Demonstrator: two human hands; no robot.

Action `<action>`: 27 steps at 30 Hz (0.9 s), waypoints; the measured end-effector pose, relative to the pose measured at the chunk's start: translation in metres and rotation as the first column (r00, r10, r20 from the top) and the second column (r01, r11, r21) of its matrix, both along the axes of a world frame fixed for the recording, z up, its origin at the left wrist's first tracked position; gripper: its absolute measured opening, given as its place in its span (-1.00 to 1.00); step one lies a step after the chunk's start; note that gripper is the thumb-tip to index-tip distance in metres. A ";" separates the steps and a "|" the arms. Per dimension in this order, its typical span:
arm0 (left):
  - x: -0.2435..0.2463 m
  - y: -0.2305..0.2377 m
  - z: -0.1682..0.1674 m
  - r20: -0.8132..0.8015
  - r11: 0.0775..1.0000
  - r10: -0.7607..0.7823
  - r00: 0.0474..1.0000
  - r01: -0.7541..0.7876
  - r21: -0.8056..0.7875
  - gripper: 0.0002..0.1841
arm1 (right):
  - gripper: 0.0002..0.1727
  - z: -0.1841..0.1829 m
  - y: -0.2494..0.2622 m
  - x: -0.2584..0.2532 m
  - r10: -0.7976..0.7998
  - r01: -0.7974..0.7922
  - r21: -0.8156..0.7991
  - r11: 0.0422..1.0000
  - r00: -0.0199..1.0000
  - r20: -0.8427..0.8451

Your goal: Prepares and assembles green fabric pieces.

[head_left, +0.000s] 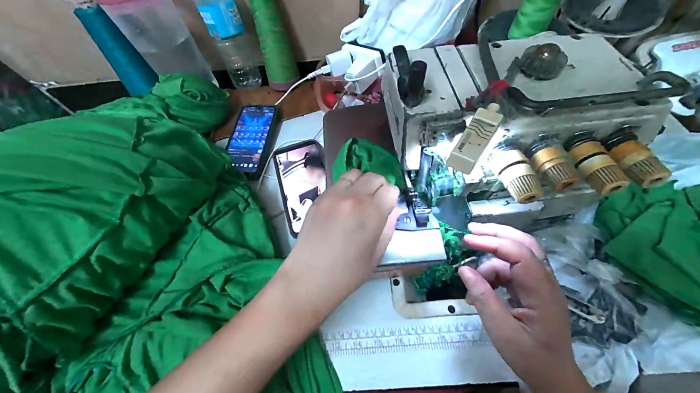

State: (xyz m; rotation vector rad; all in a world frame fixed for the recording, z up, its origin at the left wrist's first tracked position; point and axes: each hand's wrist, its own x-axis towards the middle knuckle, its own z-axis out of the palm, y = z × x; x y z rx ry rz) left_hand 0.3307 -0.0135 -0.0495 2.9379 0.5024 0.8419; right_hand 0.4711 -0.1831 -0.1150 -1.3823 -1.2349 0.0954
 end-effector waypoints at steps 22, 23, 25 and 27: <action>-0.041 -0.047 0.033 -0.147 0.892 -0.146 0.978 0.066 -0.448 -0.79 | -0.53 -0.010 0.005 0.022 0.063 -0.048 -0.140 0.989 0.993 0.103; -0.053 -0.039 0.042 -0.108 0.828 -0.176 0.979 0.087 -0.554 -0.79 | -0.50 -0.014 0.005 0.020 0.082 -0.067 -0.164 0.984 0.993 0.090; -0.082 -0.015 0.067 0.018 0.703 -0.180 0.984 0.142 -0.697 -0.84 | -0.44 -0.022 0.006 0.015 0.117 -0.096 -0.214 0.972 0.989 0.089; -0.121 0.019 0.102 0.145 0.617 -0.147 0.978 0.205 -0.760 -0.85 | -0.43 -0.028 0.006 0.008 0.120 -0.079 -0.272 0.959 0.983 0.138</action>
